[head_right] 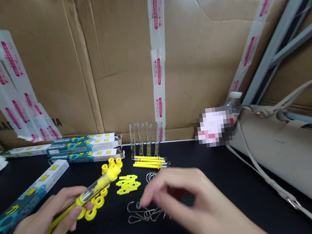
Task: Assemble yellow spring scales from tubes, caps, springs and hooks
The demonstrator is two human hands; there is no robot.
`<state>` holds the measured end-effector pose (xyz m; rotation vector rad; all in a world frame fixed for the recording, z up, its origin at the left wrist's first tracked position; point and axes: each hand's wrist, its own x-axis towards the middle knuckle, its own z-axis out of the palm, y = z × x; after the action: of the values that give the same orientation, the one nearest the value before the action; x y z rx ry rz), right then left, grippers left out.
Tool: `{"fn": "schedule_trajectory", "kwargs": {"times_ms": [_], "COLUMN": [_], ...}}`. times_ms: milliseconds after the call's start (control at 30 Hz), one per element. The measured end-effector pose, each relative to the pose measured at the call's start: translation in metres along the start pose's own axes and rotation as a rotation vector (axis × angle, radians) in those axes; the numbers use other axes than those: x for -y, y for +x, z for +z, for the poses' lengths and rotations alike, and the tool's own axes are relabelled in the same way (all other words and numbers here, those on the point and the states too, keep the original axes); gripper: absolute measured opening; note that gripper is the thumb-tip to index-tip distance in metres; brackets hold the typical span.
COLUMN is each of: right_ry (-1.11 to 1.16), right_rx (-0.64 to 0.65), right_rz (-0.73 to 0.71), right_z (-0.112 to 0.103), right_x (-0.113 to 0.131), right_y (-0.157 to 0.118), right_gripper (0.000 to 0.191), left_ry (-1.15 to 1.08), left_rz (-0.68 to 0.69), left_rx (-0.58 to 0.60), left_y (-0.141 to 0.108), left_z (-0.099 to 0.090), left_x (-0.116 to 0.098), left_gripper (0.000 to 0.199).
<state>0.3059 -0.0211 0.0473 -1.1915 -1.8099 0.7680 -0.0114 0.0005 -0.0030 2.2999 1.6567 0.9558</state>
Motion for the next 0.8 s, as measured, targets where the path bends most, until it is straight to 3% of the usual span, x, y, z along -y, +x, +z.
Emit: {"fn": "schedule_trajectory", "kwargs": {"times_ms": [133,200,467,567,667,800], "right_ry": [-0.514,-0.571,-0.6,-0.577,-0.515,-0.383], "right_rx": [0.081,0.107,0.191,0.197,0.183,0.095], "right_rz": [-0.085,-0.071,-0.072,-0.067,-0.062,-0.013], "right_z": [-0.002,0.001,0.022,0.024,0.018,0.0], "right_x": [-0.02,-0.029,-0.035,-0.036,-0.038,-0.032], "right_y": [0.032,0.036,0.037,0.039,0.041,0.042], "right_gripper": [0.014,0.012,0.011,0.014,0.017,0.018], "left_ry": [-0.125,-0.169,-0.176,-0.157,-0.121,-0.048], "left_rz": [0.03,0.027,0.051,0.077,0.072,0.147], "left_rx": [0.049,0.09,0.15,0.116,0.069,0.109], "left_y": [-0.001,-0.002,-0.001,-0.001,-0.002,-0.003], "left_z": [0.002,0.003,0.005,0.003,0.001,0.002], "left_x": [0.003,0.005,-0.002,-0.008,-0.01,-0.004], "left_gripper": [0.029,0.025,0.028,0.031,0.028,0.03]}}
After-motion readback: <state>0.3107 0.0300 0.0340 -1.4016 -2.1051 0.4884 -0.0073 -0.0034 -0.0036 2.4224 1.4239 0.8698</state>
